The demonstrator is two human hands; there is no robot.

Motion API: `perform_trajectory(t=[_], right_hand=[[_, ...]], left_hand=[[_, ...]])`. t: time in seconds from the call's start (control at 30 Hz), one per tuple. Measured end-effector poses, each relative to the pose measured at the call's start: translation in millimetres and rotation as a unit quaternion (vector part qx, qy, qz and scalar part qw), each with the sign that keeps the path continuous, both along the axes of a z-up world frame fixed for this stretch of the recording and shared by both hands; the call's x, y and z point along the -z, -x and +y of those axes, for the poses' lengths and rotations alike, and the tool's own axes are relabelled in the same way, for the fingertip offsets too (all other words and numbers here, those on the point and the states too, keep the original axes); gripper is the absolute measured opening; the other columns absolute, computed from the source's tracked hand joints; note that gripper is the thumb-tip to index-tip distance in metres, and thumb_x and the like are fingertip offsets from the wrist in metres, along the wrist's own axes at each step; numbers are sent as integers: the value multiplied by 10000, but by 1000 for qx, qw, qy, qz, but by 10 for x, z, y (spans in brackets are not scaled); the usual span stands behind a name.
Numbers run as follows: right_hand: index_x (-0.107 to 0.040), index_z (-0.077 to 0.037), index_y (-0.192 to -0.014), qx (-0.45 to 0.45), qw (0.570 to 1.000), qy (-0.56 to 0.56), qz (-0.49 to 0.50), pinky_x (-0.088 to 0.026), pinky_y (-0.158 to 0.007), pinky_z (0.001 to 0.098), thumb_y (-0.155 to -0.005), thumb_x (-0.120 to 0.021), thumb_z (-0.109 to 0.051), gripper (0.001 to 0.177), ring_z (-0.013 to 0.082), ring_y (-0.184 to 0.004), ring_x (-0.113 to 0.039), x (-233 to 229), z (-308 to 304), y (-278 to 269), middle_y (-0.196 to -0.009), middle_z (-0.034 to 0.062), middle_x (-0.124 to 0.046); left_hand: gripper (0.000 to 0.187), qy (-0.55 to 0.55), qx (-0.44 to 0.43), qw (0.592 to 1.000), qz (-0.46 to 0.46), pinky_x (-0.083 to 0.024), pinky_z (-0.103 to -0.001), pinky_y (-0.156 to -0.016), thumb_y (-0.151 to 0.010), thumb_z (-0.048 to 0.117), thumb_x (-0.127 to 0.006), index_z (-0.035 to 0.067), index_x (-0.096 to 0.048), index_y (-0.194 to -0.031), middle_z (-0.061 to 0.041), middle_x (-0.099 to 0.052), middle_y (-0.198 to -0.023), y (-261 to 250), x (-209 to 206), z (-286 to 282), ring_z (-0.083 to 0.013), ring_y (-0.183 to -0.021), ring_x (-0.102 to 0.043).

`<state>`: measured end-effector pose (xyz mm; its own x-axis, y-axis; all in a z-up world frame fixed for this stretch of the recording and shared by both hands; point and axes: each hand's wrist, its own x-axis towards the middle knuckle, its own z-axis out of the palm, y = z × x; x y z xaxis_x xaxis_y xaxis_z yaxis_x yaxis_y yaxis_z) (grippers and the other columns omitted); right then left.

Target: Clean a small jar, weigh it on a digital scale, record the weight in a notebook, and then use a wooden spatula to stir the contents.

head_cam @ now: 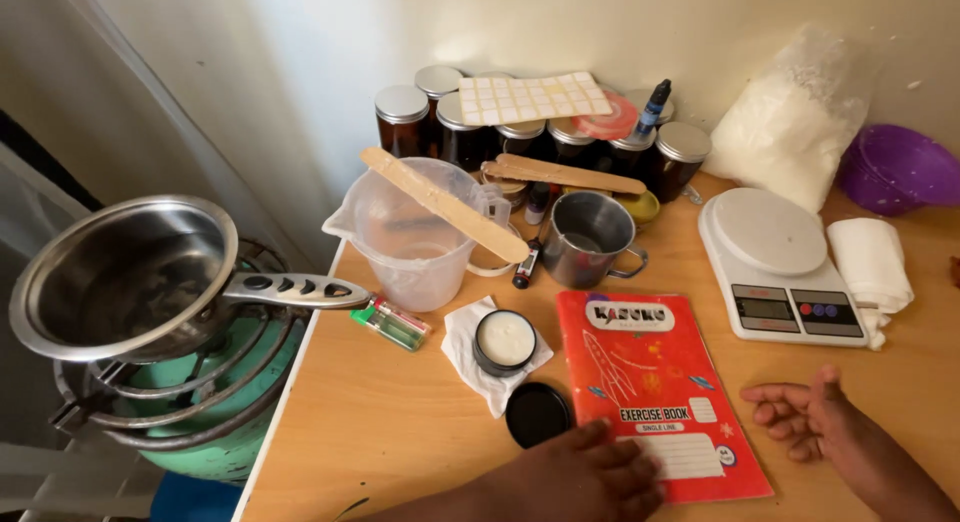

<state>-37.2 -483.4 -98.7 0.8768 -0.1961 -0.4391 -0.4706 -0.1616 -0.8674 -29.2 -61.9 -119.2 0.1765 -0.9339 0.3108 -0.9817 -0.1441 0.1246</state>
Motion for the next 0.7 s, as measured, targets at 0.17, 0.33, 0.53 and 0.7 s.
perform_trajectory(t=[0.17, 0.33, 0.53, 0.7], right_hand=[[-761, 69, -1035, 10, 993, 79, 92, -543, -679, 502, -1064, -577, -430, 532, 422, -703, -718, -733, 984, 95, -864, 331, -868], [-578, 87, -1047, 85, 995, -43, 42, -551, -690, 586, -1066, -693, -132, 248, 456, -793, -691, -557, 1017, 172, -933, 344, -716], [-431, 105, -1476, 176, 970, -169, -4, -420, -973, 839, -982, -409, 305, 533, 689, -1200, -553, -485, 832, 307, -1446, 495, -603], [-692, 230, -1456, 7, 999, -44, 21, -546, -950, 713, -810, -723, 155, 650, 630, -1156, -749, 703, -2525, -82, -1407, 438, -789]], left_hand=[[553, 9, 71, 996, 61, -283, -541, -1418, -1177, 243, -321, 143, -338, -1721, -66, -386, -1823, -43, 521, -153, -302, -1695, -399], [608, 1, 92, 990, 109, -254, -497, -1413, -1161, 253, -297, 180, -218, -1760, -22, -291, -1853, -44, 489, -98, -247, -1724, -311], [664, -22, -50, 962, -269, -333, -473, -1394, -1117, 482, -436, 380, -265, -1750, 162, -256, -1860, 59, -226, 155, -63, -1718, -372], [659, -33, 0, 991, -129, -293, -563, -1367, -1126, 336, -395, 264, -235, -1761, -10, -248, -1888, -62, -429, 214, -233, -1714, -371]])
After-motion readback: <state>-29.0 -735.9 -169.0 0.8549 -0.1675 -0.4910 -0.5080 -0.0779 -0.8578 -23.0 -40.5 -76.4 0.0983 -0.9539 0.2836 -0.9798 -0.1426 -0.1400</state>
